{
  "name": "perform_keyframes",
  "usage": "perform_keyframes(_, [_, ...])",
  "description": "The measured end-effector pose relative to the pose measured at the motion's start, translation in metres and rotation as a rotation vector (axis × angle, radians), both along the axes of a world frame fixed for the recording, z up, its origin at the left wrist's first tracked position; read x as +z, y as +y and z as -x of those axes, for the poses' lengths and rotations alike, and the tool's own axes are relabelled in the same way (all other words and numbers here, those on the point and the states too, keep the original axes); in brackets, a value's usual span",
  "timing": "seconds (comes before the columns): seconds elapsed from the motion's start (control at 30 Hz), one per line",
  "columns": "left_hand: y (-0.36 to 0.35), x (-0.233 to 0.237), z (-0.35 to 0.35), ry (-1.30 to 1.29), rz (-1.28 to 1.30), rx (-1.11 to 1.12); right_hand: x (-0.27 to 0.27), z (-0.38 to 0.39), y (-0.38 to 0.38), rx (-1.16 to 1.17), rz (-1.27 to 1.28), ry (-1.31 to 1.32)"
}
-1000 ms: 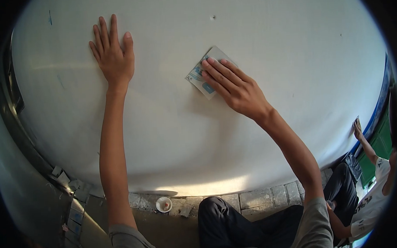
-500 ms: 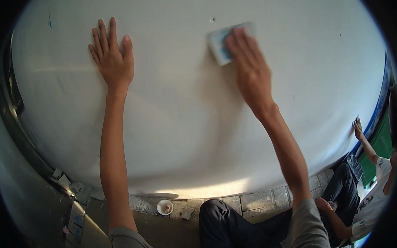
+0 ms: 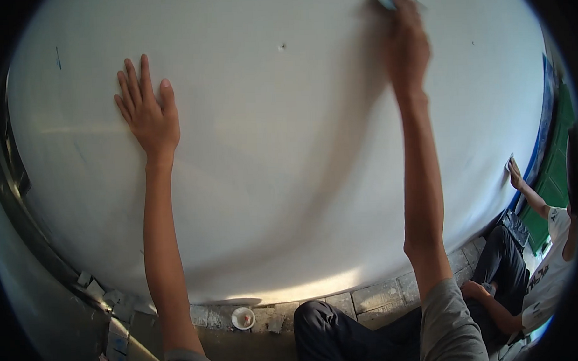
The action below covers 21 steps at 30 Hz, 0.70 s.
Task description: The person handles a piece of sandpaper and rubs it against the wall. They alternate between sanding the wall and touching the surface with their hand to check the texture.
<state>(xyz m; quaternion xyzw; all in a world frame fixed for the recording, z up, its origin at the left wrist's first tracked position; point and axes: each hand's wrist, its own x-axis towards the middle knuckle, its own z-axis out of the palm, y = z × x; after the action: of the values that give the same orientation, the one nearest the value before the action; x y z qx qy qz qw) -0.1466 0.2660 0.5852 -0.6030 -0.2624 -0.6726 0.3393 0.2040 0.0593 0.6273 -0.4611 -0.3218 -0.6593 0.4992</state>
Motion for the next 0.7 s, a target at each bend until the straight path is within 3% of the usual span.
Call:
perform_keyframes(0.07, [0.0, 0.0, -0.001, 0.002, 0.005, 0.003, -0.007, 0.036, 0.018, 0.108, 0.167, -0.223])
perform_keyframes(0.13, [-0.001, -0.001, -0.001, 0.005, 0.009, 0.015, -0.023, 0.063, 0.033, 0.111, 0.36, -0.51])
perform_keyframes(0.2, [-0.004, 0.0, 0.0, 0.005, 0.007, 0.011, -0.044, 0.08, 0.032, 0.017, 0.444, -0.596])
perform_keyframes(0.27, [-0.005, 0.001, 0.001, 0.007, 0.007, 0.013, -0.046, 0.07, 0.018, 0.045, 0.464, -0.581])
perform_keyframes(0.33, [-0.005, 0.0, 0.0, 0.006, 0.008, 0.019, -0.042, 0.041, 0.003, 0.02, 0.376, -0.317])
perform_keyframes(0.4, [-0.004, 0.0, -0.001, 0.004, 0.006, 0.012, -0.038, 0.014, -0.009, -0.037, 0.205, -0.221])
perform_keyframes(0.53, [-0.012, 0.001, 0.0, 0.007, 0.025, -0.001, -0.032, 0.016, -0.005, -0.002, 0.102, -0.153])
perform_keyframes(0.6, [-0.007, 0.001, -0.002, 0.004, -0.032, -0.011, -0.04, 0.038, 0.011, 0.084, 0.297, -0.277])
perform_keyframes(0.7, [-0.028, -0.011, -0.015, 0.075, -0.213, -0.05, -0.066, 0.081, 0.014, -0.065, 0.511, -0.354])
